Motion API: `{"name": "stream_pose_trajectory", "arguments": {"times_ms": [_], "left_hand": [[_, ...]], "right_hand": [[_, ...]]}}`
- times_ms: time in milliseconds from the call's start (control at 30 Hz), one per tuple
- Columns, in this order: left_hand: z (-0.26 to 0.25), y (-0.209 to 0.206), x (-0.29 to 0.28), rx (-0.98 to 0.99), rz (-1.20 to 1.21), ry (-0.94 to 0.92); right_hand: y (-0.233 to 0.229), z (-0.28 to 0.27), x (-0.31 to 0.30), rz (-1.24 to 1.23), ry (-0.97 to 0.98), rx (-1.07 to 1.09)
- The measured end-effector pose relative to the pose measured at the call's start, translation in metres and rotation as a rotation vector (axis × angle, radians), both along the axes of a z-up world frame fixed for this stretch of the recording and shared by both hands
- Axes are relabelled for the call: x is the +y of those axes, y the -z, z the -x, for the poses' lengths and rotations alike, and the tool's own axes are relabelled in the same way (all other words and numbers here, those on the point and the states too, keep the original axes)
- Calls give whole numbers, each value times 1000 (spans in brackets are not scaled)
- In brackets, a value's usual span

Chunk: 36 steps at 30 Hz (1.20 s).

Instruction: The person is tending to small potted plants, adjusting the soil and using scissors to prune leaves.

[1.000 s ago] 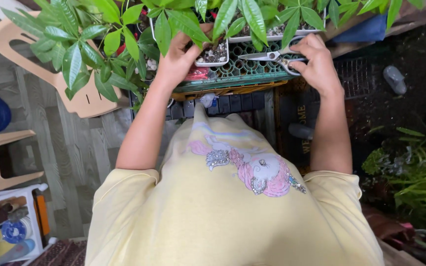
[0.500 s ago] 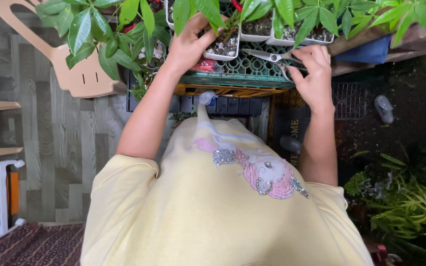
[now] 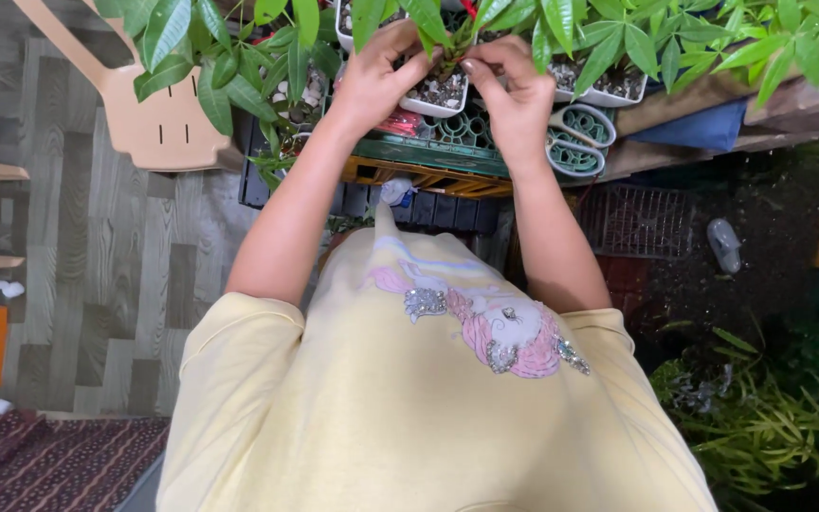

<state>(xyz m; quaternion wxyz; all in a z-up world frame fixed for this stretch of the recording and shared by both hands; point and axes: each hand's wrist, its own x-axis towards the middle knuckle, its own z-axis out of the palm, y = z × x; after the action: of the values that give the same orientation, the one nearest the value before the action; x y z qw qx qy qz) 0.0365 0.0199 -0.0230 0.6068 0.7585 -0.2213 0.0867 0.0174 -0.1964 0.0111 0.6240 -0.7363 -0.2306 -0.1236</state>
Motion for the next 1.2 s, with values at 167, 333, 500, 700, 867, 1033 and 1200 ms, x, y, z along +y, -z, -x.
{"name": "stream_pose_trajectory", "arguments": {"times_ms": [167,333,500,700,867,1033,1200], "left_hand": [[4,-4,0,-79,43,-4],[3,2,-1,-94,123,3],[4,2,1,7,64,-15],[6,-1,-3,-154,58,-47],[7,-5,-6,-23,89,-39],[7,-6,-6,-74,87,-48],[9,-9,-6,-74,71,-44]], "right_hand": [[6,-8,1,7,2,-54],[12,-14,0,-29,8,-59],[14,-15,-4,-61,-115,12],[34,-26,-11,-159,-156,80],[36,-29,-12,-179,-172,134],[36,-31,-13,-196,-157,164],[34,-27,-9,-157,-135,216]]}}
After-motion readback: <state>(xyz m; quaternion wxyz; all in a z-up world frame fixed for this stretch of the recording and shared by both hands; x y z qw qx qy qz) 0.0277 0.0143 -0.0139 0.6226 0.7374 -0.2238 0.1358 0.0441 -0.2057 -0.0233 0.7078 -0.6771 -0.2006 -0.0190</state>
